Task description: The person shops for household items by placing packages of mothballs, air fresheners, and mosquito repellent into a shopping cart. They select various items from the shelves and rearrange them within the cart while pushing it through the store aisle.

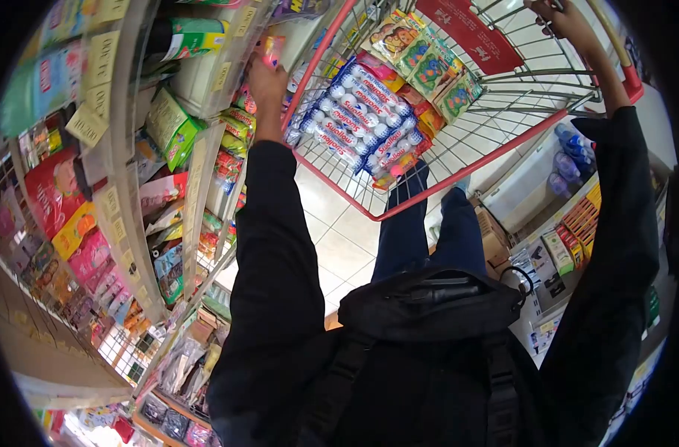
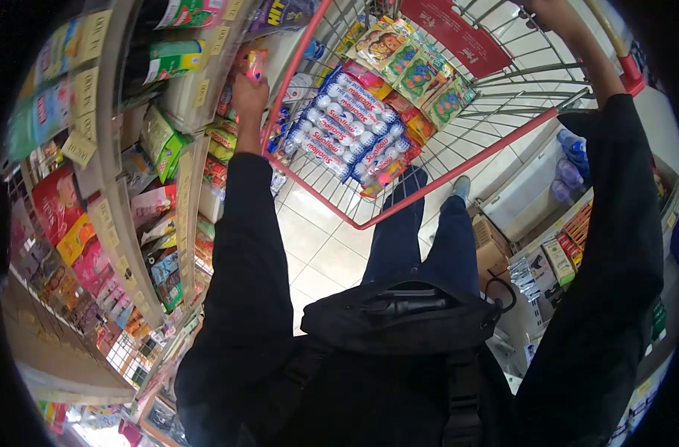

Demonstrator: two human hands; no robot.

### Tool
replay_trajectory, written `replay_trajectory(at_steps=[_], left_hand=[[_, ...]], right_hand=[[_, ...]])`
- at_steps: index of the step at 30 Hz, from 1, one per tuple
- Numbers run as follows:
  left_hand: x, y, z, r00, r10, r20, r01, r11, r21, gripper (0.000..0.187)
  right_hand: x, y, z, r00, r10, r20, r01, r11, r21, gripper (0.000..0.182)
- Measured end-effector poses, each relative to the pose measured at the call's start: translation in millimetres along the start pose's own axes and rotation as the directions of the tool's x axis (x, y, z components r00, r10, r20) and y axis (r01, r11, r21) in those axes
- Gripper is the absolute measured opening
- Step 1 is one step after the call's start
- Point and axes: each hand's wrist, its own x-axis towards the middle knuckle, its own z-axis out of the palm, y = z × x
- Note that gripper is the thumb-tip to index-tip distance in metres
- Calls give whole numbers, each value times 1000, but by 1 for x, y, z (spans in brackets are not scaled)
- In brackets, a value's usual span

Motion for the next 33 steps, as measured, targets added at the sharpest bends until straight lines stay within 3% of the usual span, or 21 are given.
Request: replay_trajectory(at_steps=[1, 2, 4, 6, 8, 9, 10, 12, 14, 15, 18, 26, 33], left_hand=[[-15, -1, -19, 993, -76, 85, 79, 996, -37, 62], [-32, 3, -41, 995, -63, 71, 70, 993, -94, 59], [-73, 10, -87, 998, -55, 35, 61, 979, -194, 53], [-121, 6, -112, 970, -181, 164, 214, 955, -206, 53], [-182, -4, -115, 981, -158, 109, 187, 910, -370, 54], [-213, 2, -120, 919, -316, 237, 395, 727, -562, 53], [-241, 12, -129, 824, -411, 389, 556, 460, -692, 52], [-285, 43, -162, 598, -347, 723, 744, -95, -661, 55], [-322, 69, -165, 675, -292, 678, 547, -418, -725, 48], [-326, 89, -177, 648, -344, 680, 469, -523, -712, 38], [-325, 124, -189, 752, -335, 568, 173, -730, -661, 38], [-297, 171, -214, 872, -413, 261, -64, -627, -776, 38], [-291, 174, -212, 838, -477, 263, -93, -601, -794, 38]], right_hand=[[26, 42, 3, 995, -45, 92, 49, 997, -51, 43], [52, 75, 6, 979, -86, 184, 106, 989, -99, 54], [38, 50, 5, 980, -57, 189, 65, 997, -37, 52], [41, 53, 8, 983, -90, 158, 84, 996, 42, 51], [41, 49, 8, 981, -81, 177, 70, 995, 68, 49], [46, 57, 8, 979, -91, 182, 87, 996, 29, 47], [53, 60, 9, 977, -103, 186, 107, 994, -11, 46], [41, 48, 7, 976, -107, 191, 95, 993, 69, 44], [49, 54, 10, 976, -114, 188, 106, 993, 49, 42], [48, 50, 10, 976, -115, 183, 106, 993, 53, 42], [43, 46, 9, 977, -123, 175, 112, 991, 70, 42], [35, 33, 3, 977, -123, 176, 132, 990, -44, 42], [32, 31, 4, 970, -124, 209, 129, 992, -11, 37]])
